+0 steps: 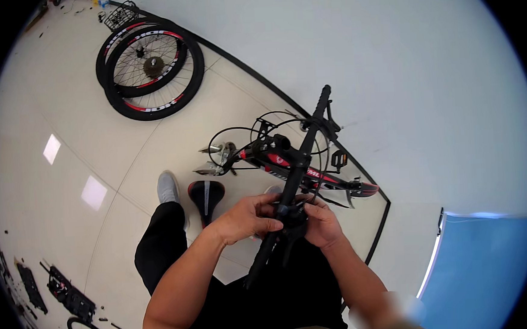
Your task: The person adjusts the bicycle handlebar grip and brake lever assembly. They rotate and reposition the grip on the handlebar, then repeatedly press the brake lever and manipulate the shifter mechanism to test function.
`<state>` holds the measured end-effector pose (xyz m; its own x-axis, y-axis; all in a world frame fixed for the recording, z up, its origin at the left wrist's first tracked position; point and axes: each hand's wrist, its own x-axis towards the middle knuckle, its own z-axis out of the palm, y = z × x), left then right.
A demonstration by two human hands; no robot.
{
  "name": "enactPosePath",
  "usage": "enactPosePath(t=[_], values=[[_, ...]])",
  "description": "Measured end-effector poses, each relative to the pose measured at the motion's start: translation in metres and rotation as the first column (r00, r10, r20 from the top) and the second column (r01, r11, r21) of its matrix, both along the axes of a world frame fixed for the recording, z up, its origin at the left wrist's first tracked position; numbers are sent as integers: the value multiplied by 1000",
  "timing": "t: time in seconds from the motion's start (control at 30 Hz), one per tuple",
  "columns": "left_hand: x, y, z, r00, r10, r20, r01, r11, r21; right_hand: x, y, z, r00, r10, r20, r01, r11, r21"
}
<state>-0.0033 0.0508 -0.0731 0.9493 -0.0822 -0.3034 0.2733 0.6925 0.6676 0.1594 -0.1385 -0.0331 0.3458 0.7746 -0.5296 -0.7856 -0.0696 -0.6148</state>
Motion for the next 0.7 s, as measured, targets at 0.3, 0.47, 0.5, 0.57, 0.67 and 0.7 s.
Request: enactPosePath(t=[0.3, 0.47, 0.5, 0.57, 0.67, 0.7], values=[[5, 1, 13, 1000, 2, -9, -1, 996, 89, -8, -6, 7, 985, -172, 29, 173, 983, -67], [4, -6, 6, 996, 82, 20, -84, 994, 76, 3, -11, -14, 956, -291, 26, 292, 956, -39], [4, -6, 6, 996, 85, 23, -86, 994, 72, 4, -10, -14, 958, -284, 31, 286, 957, -56], [4, -7, 5, 995, 93, 26, -95, 993, 65, 6, -7, -12, 962, -271, 43, 274, 958, -90], [3, -9, 5, 994, 100, 33, -101, 994, 47, 9, -5, -11, 968, -237, 81, 246, 962, -117], [4, -9, 5, 995, 92, 39, -94, 995, 36, 10, -5, -11, 972, -209, 108, 223, 965, -139]])
